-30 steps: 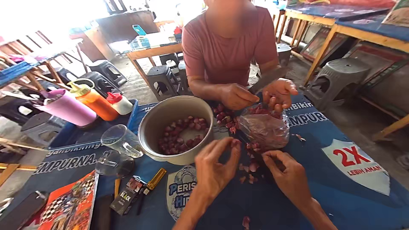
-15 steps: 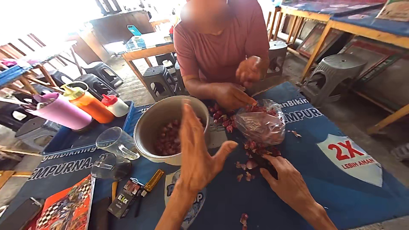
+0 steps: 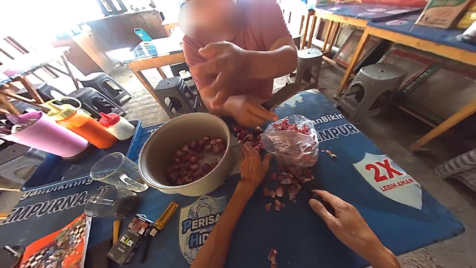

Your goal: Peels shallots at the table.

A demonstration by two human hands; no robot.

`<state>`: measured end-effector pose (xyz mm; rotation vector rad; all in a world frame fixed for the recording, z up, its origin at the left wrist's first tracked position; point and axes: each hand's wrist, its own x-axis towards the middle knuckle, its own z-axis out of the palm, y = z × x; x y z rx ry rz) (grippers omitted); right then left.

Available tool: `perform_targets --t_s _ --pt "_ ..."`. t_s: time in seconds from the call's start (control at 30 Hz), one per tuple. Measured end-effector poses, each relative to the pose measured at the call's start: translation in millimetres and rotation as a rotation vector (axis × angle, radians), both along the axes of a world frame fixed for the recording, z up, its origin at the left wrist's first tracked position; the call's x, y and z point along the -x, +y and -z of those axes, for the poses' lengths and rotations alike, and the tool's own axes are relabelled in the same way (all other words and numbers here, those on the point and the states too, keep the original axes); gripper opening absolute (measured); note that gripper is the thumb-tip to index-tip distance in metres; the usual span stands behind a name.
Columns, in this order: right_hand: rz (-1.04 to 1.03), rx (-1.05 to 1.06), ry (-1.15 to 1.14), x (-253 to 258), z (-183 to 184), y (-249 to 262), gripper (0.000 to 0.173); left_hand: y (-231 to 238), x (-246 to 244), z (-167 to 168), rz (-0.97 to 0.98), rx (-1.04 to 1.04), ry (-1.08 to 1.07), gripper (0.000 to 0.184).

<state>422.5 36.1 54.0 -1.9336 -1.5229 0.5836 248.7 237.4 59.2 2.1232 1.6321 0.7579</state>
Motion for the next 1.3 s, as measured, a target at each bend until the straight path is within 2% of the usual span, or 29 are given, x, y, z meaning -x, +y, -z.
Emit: perform_targets --t_s 0.2,0.27,0.33,0.47,0.6,0.73,0.83,0.93,1.3 --pt "0.017 0.054 0.083 -2 -5 4 0.038 13 2 3 0.087 -0.016 0.02 0.039" --pt "0.023 0.046 0.133 -1 -4 6 0.037 10 9 4 0.117 -0.05 -0.121 0.034" --pt "0.039 0.014 0.178 2 -5 10 0.037 4 16 5 0.149 -0.009 -0.354 0.03" --pt "0.018 -0.05 0.179 10 -8 22 0.036 -17 28 3 0.221 0.297 -0.805 0.025" --pt "-0.007 -0.114 0.132 23 -14 41 0.033 -38 34 2 0.261 0.5 -0.962 0.026" --pt "-0.022 -0.195 0.096 36 -18 65 0.033 -53 30 5 0.281 0.475 -1.01 0.029" --pt "-0.071 -0.233 0.059 43 -13 83 0.04 -61 26 6 0.24 0.418 -1.013 0.028" --pt "-0.054 -0.303 -0.021 47 -5 94 0.038 -66 23 8 0.218 0.394 -0.99 0.026" --pt "-0.078 -0.409 -0.134 49 3 99 0.035 -68 21 7 0.278 0.427 -0.888 0.024"
